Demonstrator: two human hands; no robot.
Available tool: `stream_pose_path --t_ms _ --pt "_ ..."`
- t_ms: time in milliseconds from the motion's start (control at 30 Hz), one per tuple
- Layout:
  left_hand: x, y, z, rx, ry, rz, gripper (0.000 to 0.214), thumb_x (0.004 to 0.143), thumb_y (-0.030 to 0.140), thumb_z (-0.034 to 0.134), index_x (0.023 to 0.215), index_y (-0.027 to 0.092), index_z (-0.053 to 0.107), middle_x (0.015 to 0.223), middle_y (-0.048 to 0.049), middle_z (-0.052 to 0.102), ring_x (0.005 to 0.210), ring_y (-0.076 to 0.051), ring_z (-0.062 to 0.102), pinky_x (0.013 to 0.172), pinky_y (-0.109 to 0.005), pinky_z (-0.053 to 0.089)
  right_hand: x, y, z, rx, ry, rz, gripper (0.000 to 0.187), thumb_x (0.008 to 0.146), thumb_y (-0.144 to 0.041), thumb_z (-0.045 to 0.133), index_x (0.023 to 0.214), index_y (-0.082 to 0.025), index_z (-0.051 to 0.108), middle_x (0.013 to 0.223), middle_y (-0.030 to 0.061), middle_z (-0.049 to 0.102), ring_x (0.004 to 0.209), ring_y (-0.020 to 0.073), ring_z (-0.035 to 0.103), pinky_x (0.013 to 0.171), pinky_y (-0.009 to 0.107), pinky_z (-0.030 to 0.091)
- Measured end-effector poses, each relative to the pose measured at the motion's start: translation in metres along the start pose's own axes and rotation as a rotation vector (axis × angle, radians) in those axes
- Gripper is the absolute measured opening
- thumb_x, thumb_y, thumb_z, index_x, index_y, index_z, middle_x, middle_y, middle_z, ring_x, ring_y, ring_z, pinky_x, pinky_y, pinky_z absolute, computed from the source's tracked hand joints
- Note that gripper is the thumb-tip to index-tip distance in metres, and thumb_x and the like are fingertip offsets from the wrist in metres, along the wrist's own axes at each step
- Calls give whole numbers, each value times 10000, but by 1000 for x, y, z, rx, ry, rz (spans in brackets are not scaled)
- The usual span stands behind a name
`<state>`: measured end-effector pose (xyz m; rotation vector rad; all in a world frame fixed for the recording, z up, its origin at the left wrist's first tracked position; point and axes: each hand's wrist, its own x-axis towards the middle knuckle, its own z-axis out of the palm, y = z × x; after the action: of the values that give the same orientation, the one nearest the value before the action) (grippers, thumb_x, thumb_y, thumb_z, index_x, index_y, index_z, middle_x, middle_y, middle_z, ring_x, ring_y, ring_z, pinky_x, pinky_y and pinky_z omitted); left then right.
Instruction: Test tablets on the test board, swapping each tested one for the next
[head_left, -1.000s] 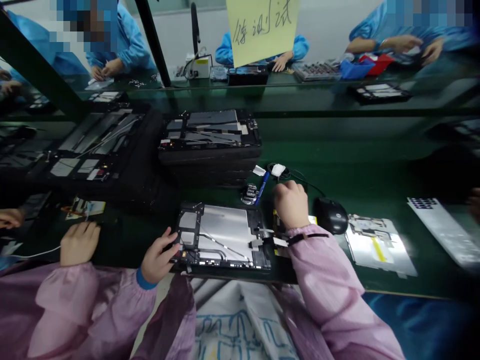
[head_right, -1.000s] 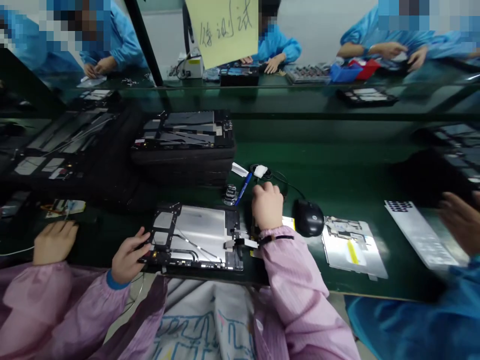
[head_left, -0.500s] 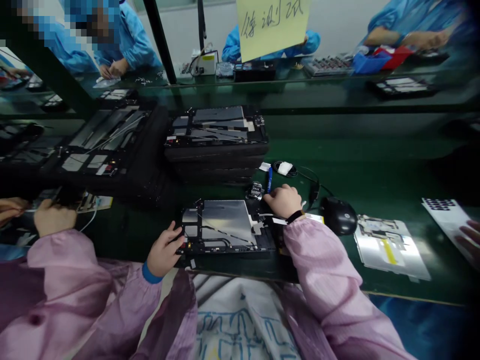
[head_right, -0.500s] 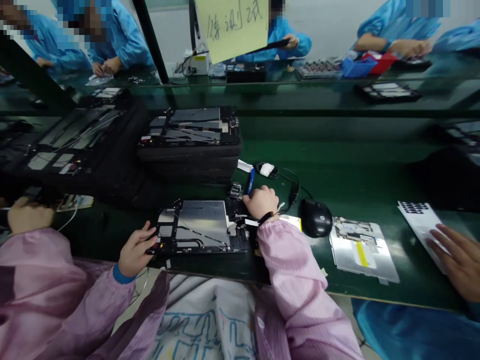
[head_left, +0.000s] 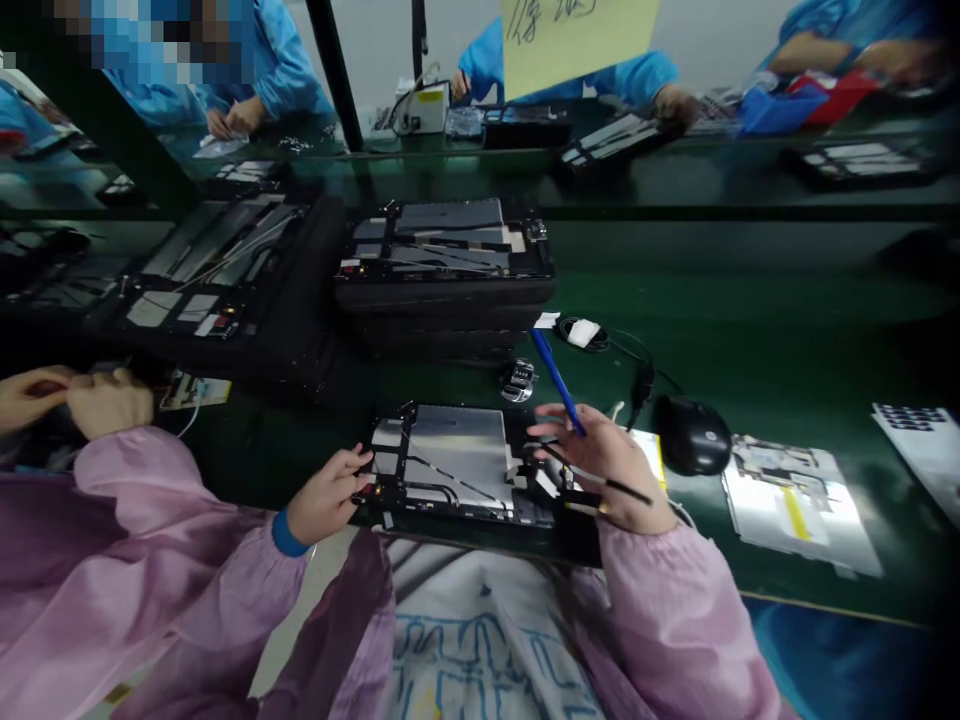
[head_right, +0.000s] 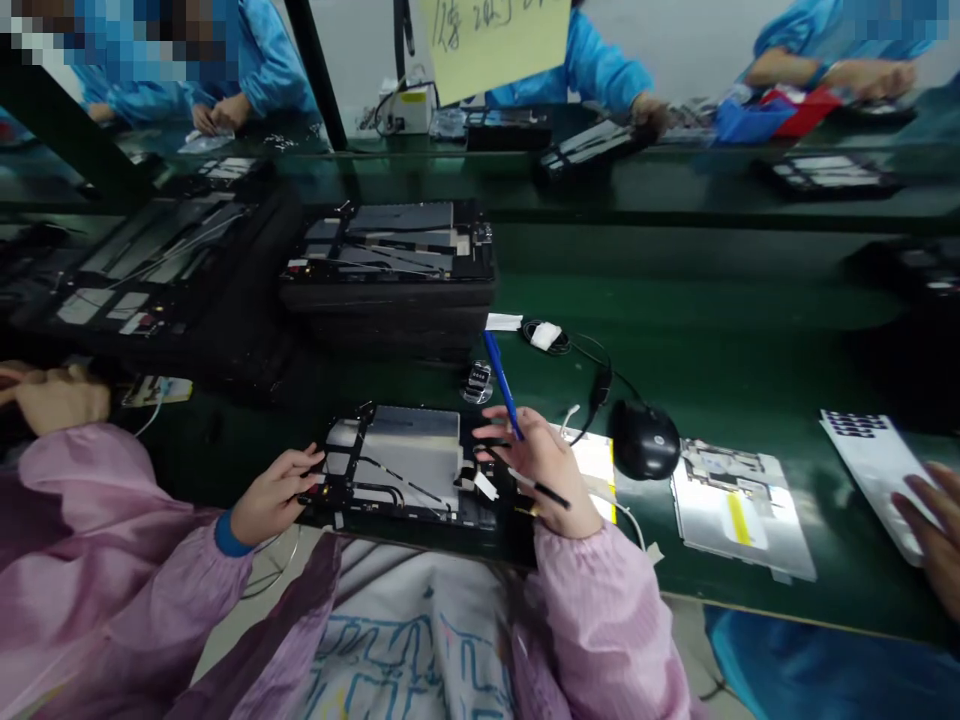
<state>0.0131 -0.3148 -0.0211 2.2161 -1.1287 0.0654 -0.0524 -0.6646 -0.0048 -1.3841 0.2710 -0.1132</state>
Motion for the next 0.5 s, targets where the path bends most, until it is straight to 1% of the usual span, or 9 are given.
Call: stream_pose_path --t_ms 67,133,200,267,333,367,433,467,500 --pt "1 -2 -4 28 -42 -15 246 812 37 440 843 169 645 1059 -98 608 1138 -199 585 1042 -394 463 -4 4 15 -94 58 -141 292 948 -425 354 925 -188 524 969 96 573 884 242 602 713 379 535" --pt "4 -1 -11 93 -92 -43 325 791 17 407 933 177 652 1168 -103 595 1228 -225 512 1067 -442 426 -9 11 29 -229 100 -306 257 948 -375 367 840 -190 509 958 86 530 908 235 553 780 383 485" --pt "9 9 -18 157 -119 -72 352 785 25 409 960 196 663 1206 -84 594 1272 -252 455 1093 -505 359 -17 17 40 -334 97 -444 244 962 -309 348 799 -190 484 971 82 494 932 226 508 817 380 434" --pt "16 27 -19 138 -103 -107 314 806 75 450 990 209 666 1138 -79 621 1198 -255 498 1061 -506 369 -24 20 49 -396 58 -565 233 974 -233 292 830 -189 469 973 80 471 933 218 486 799 370 415" --pt "28 51 -12 -44 -81 -157 258 852 200 508 1074 198 640 1008 -89 632 970 -205 578 899 -390 480 -32 19 58 -429 -29 -658 189 960 -177 287 890 -187 462 971 81 461 919 219 478 779 369 411" --pt "35 63 -6 -198 -125 -153 338 848 321 559 1158 192 603 945 -86 626 860 -182 584 799 -333 504 -35 18 62 -464 -89 -715 166 949 -160 297 922 -183 459 967 84 462 910 224 474 775 377 410" --pt "50 83 9 -517 -187 -186 728 756 583 612 1328 157 469 830 -64 595 656 -137 533 593 -253 470 -41 12 70 -584 -202 -848 149 932 -144 319 979 -168 458 970 97 478 903 245 468 787 411 397" --pt "58 91 16 -646 -180 -224 807 746 650 574 1356 141 434 776 -51 577 597 -120 497 533 -234 428 -44 8 72 -664 -238 -912 153 930 -140 327 1002 -156 461 981 109 489 910 258 464 799 431 386" --pt "65 97 22 -732 -144 -258 801 765 667 532 1348 126 441 720 -37 555 561 -109 467 510 -227 397 -46 5 74 -746 -256 -961 162 932 -139 331 1018 -143 468 995 121 498 922 271 460 812 446 375"
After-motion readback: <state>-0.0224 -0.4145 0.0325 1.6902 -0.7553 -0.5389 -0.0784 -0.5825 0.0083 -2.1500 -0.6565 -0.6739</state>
